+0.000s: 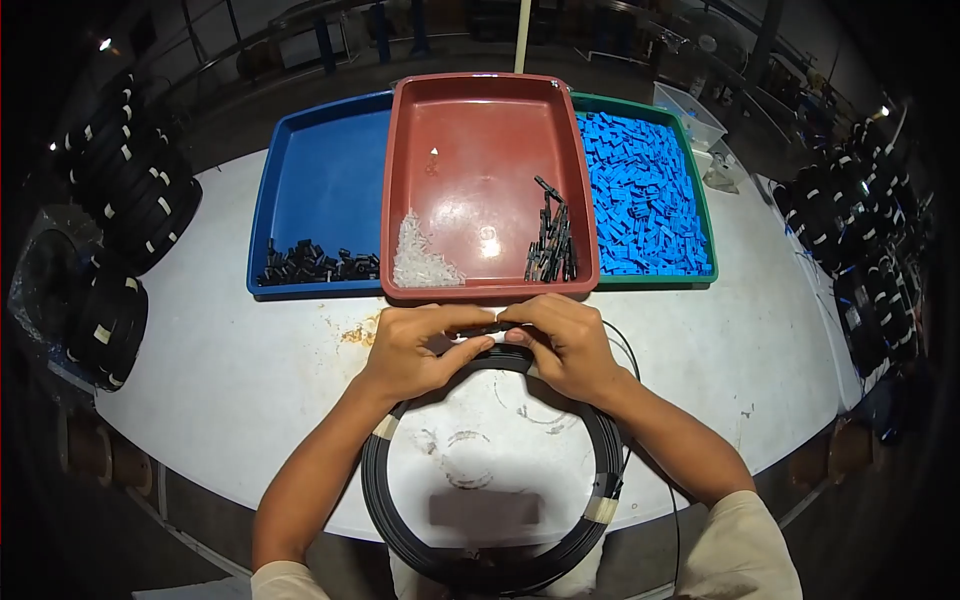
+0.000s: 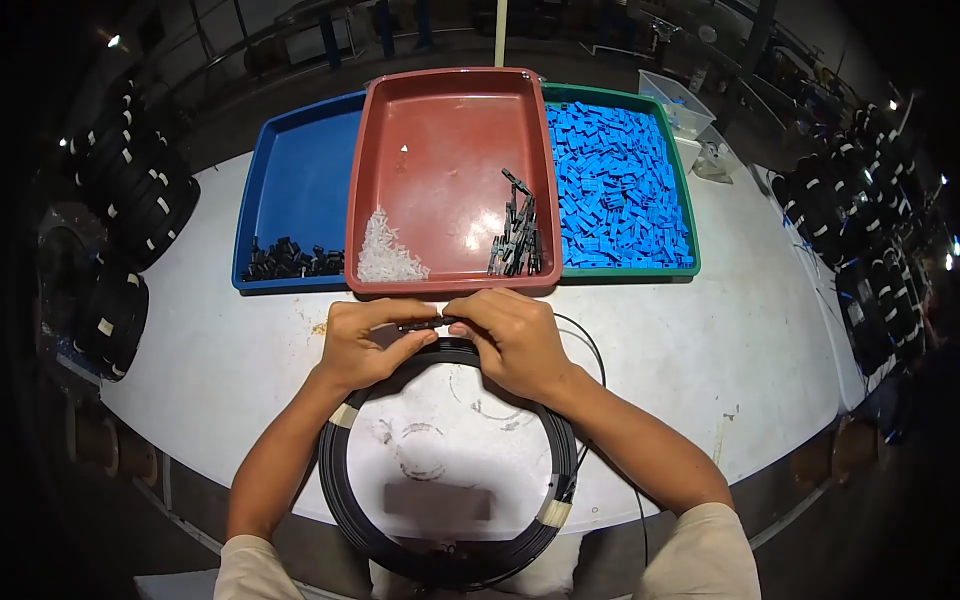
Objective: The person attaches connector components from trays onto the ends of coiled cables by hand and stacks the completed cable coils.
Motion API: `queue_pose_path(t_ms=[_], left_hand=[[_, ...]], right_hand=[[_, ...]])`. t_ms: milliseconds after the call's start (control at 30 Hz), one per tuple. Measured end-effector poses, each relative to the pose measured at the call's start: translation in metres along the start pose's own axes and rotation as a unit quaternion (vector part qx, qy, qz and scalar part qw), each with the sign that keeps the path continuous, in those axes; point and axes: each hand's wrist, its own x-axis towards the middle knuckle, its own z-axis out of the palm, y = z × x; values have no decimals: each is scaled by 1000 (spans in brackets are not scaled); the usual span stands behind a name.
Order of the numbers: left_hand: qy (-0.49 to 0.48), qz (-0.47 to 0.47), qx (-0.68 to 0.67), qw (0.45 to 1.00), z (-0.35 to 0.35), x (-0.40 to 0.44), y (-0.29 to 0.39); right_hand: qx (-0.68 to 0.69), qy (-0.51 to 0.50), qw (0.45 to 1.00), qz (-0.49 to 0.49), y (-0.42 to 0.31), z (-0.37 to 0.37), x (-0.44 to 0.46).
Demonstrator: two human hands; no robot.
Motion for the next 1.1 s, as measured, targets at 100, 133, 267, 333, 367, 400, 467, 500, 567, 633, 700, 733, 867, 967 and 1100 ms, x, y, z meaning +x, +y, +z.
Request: queue_pose_path(t_ms=[100, 133, 267, 333, 367, 400, 467, 500, 567, 633, 700, 733, 867, 967, 1100], left_hand=[[-72, -91, -117, 986, -12, -3, -4], [-113, -153, -202, 961, -16, -3, -4], [-187, -195, -234, 934, -19, -11, -9], [-182, -210, -230, 933, -15, -10, -6], [-158, -238, -237, 929, -14, -9, -2], [-135, -267, -244, 922, -12, -9, 1], [-124, -271, -258, 919, -4, -12, -1], [-106, -265, -247, 926, -1, -13, 1], [-72, -250, -238, 936, 5, -13, 4], [-60, -247, -194, 948, 12, -12, 11], [-51, -235, -175, 955, 19, -14, 11], [-47, -236, -175, 955, 20, -14, 12], [-17, -197, -141, 970, 18, -16, 12], [25, -68, -24, 997, 16, -15, 11], [68, -92, -9, 993, 19, -16, 10]], right_hand=[[4, 11, 1000, 0, 2, -1, -1], [-3, 6, 1000, -9, 2, -3, -1], [-19, 20, 999, -37, 6, -8, 3], [-15, 36, 998, -59, 14, -11, 6], [-9, 29, 998, -48, 15, -14, 8], [-4, 22, 999, -35, 15, -19, 9], [-15, -13, 1000, -5, 12, -35, 12], [-18, -73, 997, 8, 11, -43, 16], [7, -125, 992, -5, 13, -45, 20], [27, -106, 994, -8, 14, -39, 17], [47, -112, 992, -25, 12, -37, 16], [48, -115, 992, -27, 12, -35, 14], [17, -153, 988, -31, 9, -34, 8], [24, -158, 987, -26, 14, -32, 4], [19, -169, 985, -29, 7, -33, 3]])
